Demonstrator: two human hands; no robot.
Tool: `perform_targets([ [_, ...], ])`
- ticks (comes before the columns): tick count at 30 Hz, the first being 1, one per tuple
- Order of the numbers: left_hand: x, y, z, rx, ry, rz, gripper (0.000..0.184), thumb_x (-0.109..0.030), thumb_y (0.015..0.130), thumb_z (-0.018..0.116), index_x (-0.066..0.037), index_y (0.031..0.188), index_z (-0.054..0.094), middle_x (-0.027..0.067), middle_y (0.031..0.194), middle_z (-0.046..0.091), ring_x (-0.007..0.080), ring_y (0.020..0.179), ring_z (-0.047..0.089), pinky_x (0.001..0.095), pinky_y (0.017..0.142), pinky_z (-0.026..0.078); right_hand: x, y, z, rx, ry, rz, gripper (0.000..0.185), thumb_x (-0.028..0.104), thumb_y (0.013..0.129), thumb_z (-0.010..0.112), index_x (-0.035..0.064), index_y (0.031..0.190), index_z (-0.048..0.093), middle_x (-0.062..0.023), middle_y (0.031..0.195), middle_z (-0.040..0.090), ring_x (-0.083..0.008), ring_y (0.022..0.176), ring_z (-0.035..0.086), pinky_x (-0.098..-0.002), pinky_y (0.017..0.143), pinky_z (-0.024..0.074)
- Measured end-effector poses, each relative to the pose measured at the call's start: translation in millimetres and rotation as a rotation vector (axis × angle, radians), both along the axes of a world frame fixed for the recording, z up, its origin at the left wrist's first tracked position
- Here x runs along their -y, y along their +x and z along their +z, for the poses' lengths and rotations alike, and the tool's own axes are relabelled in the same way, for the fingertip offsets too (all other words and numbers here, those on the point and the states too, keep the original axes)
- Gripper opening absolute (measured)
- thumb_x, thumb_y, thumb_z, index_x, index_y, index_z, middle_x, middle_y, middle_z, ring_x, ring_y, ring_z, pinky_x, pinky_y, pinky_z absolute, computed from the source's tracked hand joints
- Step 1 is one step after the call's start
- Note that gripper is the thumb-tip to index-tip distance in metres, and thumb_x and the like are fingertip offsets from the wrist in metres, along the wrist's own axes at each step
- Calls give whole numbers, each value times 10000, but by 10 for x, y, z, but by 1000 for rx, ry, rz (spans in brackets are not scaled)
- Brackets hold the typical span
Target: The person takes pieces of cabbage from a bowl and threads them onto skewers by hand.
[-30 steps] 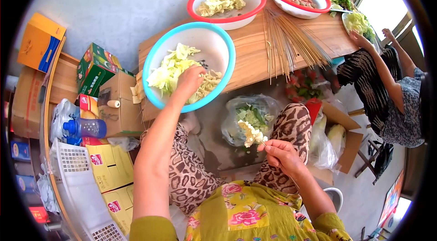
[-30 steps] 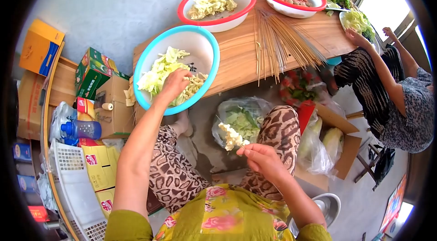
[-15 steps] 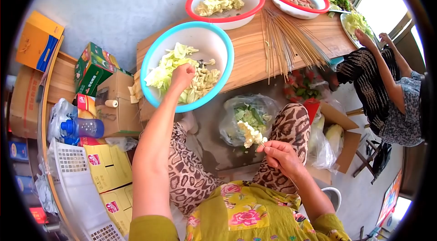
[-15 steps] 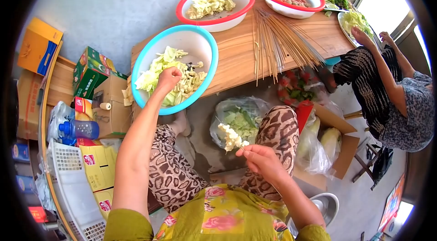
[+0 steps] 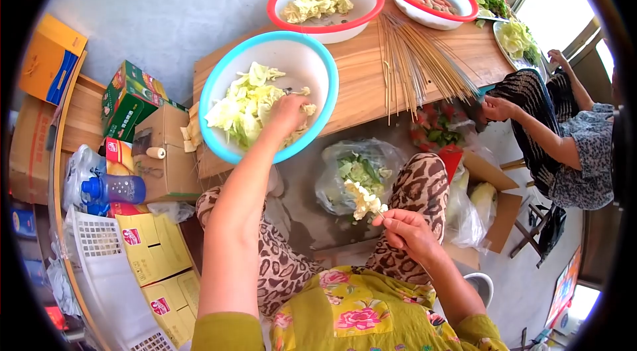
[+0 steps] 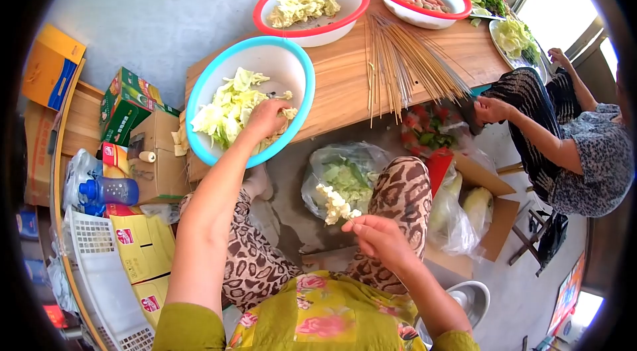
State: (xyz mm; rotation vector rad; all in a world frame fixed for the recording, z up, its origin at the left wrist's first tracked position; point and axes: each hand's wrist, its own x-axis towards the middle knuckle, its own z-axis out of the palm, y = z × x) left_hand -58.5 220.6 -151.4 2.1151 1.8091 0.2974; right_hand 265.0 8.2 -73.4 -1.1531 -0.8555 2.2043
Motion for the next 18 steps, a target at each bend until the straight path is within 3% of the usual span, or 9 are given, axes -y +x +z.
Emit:
perform_targets([
  [4, 1, -158, -106, 402, 41, 216, 367, -81, 686, 629, -87, 1052, 610, 146, 1034, 627, 296, 944, 609, 365, 838, 476, 12, -6, -20, 1, 3, 6, 194, 125, 940, 479, 3, 1016, 609, 44, 557, 411, -40, 477, 343, -191, 447, 254],
  [5, -17, -228, -136, 509, -46, 233, 398, -12, 703, 587, -42, 1099, 553, 85, 882, 598, 140, 799, 578, 278, 719, 481, 11, -12, -17, 0, 11, 9, 194, 125, 940, 478, 3, 1016, 609, 43, 558, 411, -40, 478, 343, -190, 448, 252],
  [8, 167, -212, 116, 724, -72, 262, 394, -11, 724, 597, -44, 1111, 532, 47, 887, 562, 92, 728, 530, 241, 646, 475, 21, -21, 8, 1, 29, 16, 195, 126, 942, 476, 3, 1014, 608, 41, 560, 410, -40, 480, 343, -189, 449, 250],
  [10, 318, -150, 377, 863, -117, 310, 358, -42, 784, 616, -48, 1130, 527, 36, 912, 561, 113, 744, 571, 237, 599, 474, 37, -19, 19, 3, 37, 17, 195, 127, 942, 474, 2, 1013, 607, 40, 560, 410, -40, 481, 342, -189, 450, 249],
  [12, 411, -127, 530, 1211, -282, 437, 316, -56, 828, 592, -23, 1131, 509, 67, 924, 568, 164, 784, 631, 245, 561, 489, 68, -3, 10, 5, 47, 20, 195, 125, 943, 470, 2, 1012, 606, 40, 560, 408, -40, 481, 343, -188, 450, 248],
  [13, 432, -169, 525, 1263, -314, 405, 297, -53, 871, 553, -11, 1157, 487, 78, 946, 566, 184, 782, 644, 252, 595, 515, 81, 4, 11, 4, 52, 21, 195, 125, 943, 470, 2, 1012, 606, 40, 560, 408, -40, 481, 343, -188, 450, 248],
  [18, 596, -153, 601, 1504, -308, 367, 319, -41, 877, 545, -45, 1189, 474, 96, 1000, 579, 217, 874, 641, 285, 682, 535, 125, 7, 68, -1, 65, 21, 195, 128, 942, 468, 5, 1013, 601, 44, 565, 407, -37, 482, 341, -188, 448, 247],
])
